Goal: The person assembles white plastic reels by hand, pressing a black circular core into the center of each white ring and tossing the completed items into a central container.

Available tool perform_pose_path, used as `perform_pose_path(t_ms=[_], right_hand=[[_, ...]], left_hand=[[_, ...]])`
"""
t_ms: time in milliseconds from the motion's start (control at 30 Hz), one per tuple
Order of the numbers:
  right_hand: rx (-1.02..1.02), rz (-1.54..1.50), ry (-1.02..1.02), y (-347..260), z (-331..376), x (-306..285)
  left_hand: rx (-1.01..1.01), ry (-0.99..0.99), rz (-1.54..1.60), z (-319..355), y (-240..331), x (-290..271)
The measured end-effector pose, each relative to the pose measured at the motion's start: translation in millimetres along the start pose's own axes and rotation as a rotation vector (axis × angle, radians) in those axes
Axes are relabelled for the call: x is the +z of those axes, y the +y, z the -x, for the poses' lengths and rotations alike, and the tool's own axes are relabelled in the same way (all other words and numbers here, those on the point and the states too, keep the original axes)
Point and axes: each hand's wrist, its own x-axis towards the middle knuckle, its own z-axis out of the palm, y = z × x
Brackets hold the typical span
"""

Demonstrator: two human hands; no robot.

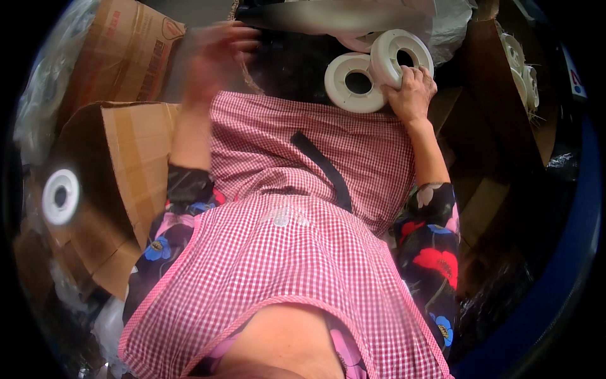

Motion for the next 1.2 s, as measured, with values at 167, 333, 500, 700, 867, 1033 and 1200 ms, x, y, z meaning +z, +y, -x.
perform_pose_path(t_ms=[167,333,500,700,867,1033,1200], right_hand=[[0.114,-0.500,0.022,-26.2,10.5,-44.5],[0.429,-1.376,-0.116,-38.0,53.9,-81.2],[0.345,-1.848,-0.322,-40.7,80.8,-61.4],[0.390,-2.050,-0.691,-74.0,80.5,-43.2],[0.354,-1.899,-0.599,-81.0,86.0,-53.1],[0.177,-1.578,-0.450,-87.1,86.1,-69.3],[-0.235,-1.192,-0.226,-92.2,83.1,-76.1]], left_hand=[[0.350,-0.058,-1.941,-53.0,-159.0,-57.4],[0.026,0.066,-1.804,-72.8,-150.9,-67.4],[0.068,0.189,-1.243,-33.4,-110.2,-1.6],[-0.026,-0.233,-0.946,28.0,-90.9,68.2],[-0.111,-0.200,-0.895,38.9,-85.9,72.6],[-0.162,-0.098,-0.918,36.8,-76.6,88.0],[-0.460,-0.115,-0.537,31.6,-71.1,88.9]])
